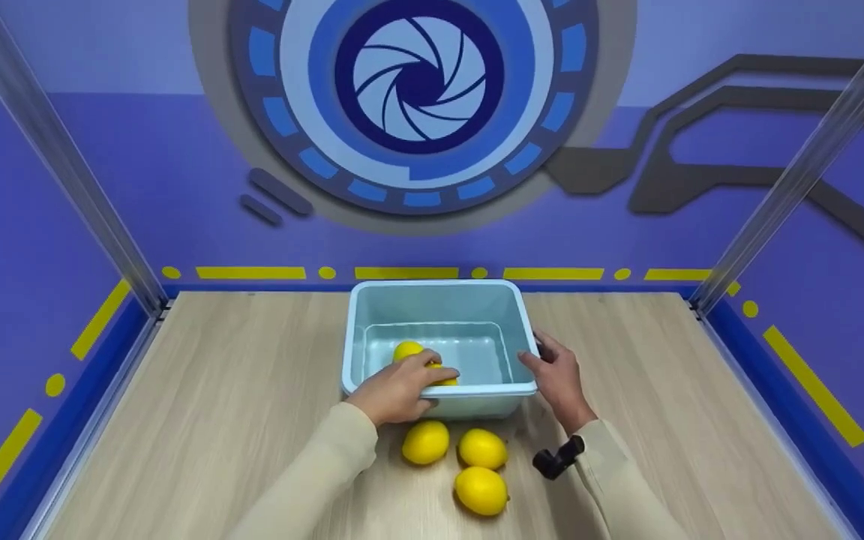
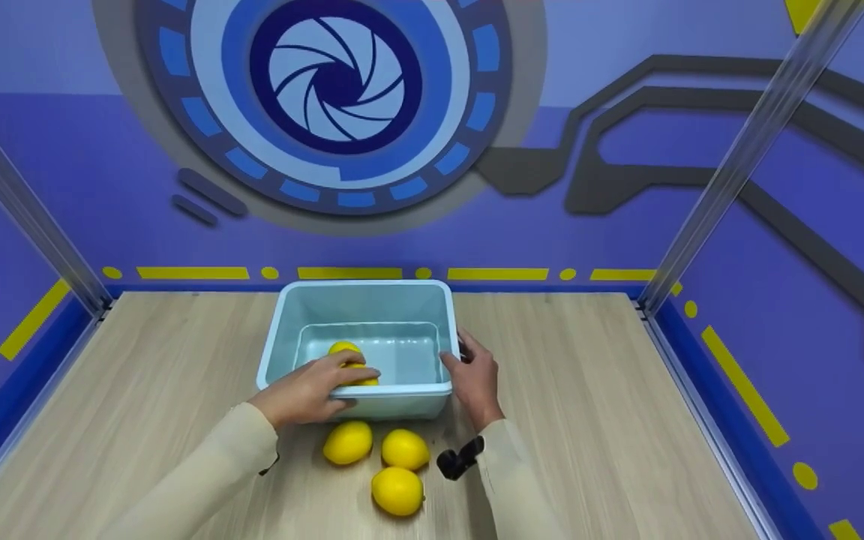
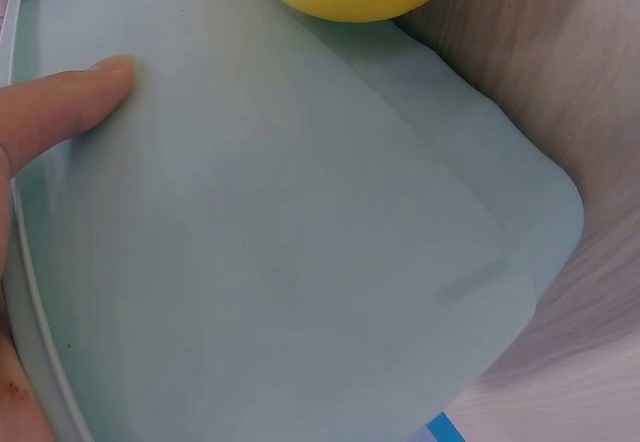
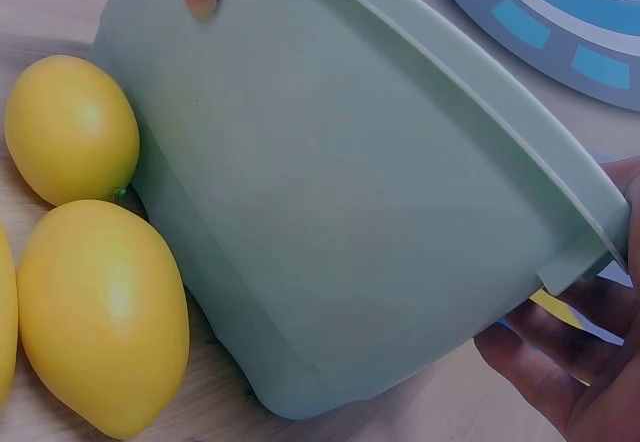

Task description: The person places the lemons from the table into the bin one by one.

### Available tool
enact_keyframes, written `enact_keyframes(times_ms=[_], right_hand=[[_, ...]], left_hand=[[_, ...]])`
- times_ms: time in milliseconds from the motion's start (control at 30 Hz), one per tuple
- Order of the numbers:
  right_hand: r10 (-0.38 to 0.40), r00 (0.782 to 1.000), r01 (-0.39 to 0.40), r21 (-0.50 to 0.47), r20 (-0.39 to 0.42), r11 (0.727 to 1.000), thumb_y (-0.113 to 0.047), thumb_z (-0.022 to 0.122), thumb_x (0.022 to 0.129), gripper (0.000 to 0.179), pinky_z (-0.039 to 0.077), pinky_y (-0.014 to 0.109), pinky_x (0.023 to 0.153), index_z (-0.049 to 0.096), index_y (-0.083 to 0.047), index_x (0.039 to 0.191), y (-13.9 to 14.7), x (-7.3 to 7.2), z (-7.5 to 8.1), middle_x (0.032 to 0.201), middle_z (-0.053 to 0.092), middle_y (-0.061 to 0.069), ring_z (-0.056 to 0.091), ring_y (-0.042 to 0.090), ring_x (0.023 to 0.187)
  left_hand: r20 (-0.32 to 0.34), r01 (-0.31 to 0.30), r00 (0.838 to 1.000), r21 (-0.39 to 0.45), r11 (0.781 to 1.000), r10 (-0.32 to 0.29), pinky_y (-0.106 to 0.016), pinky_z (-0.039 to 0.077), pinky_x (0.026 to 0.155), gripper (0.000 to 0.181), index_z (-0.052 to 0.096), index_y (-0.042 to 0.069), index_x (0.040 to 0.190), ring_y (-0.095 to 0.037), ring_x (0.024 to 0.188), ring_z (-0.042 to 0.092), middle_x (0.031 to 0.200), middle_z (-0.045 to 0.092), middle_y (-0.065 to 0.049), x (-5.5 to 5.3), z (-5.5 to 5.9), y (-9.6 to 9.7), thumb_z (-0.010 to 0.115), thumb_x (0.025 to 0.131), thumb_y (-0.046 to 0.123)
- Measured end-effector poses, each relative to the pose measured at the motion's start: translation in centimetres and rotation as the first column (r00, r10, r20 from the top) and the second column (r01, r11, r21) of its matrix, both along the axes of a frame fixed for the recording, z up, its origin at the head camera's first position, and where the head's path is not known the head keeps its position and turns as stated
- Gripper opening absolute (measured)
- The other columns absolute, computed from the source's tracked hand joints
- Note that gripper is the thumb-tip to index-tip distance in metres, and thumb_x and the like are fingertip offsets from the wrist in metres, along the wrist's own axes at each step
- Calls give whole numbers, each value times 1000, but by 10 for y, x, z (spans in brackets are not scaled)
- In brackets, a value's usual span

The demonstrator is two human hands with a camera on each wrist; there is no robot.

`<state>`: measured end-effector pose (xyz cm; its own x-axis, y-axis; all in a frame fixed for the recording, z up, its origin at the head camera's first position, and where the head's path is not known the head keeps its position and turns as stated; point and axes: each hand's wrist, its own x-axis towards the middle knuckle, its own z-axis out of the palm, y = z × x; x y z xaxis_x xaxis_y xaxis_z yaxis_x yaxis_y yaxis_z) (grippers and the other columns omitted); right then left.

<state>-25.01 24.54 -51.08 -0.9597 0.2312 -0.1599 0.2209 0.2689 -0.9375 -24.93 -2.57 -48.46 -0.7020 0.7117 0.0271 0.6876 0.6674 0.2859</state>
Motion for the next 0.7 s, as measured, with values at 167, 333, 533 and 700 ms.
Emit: enact_keyframes(times_ms=[167,333,533,700], right_hand=[[5,1000,-5,-5,3,1000,-18,56,96,55,36,46,113,39,-16,148,-1,0,0,152,41,12,41,31,139],[4,1000,-4,-5,-8,1000,-17,57,96,56,35,45,113,38,-14,149,0,1,-1,152,40,13,40,32,140],[0,1000,0,1,-22,1000,-17,58,95,56,37,46,112,40,-13,148,1,1,-2,150,43,14,43,32,137],[-3,999,3,10,-51,1000,-15,60,93,55,37,48,112,43,-12,146,1,0,-1,147,46,17,46,33,135]], left_hand=[[-4,18,1000,-15,1000,-18,-33,53,94,51,53,34,138,-18,107,59,131,55,-2,-1,0,0,68,90,25],[39,7,999,-25,1000,-6,-34,52,98,38,63,25,128,-17,106,61,125,62,-1,-3,-1,2,67,91,22],[54,5,999,-45,999,-3,-34,50,101,34,66,20,125,-15,103,60,123,64,0,-4,-1,5,66,91,22],[37,16,999,-42,999,-14,-35,49,101,36,65,18,126,-16,104,59,124,63,-1,-5,1,3,66,91,23]])
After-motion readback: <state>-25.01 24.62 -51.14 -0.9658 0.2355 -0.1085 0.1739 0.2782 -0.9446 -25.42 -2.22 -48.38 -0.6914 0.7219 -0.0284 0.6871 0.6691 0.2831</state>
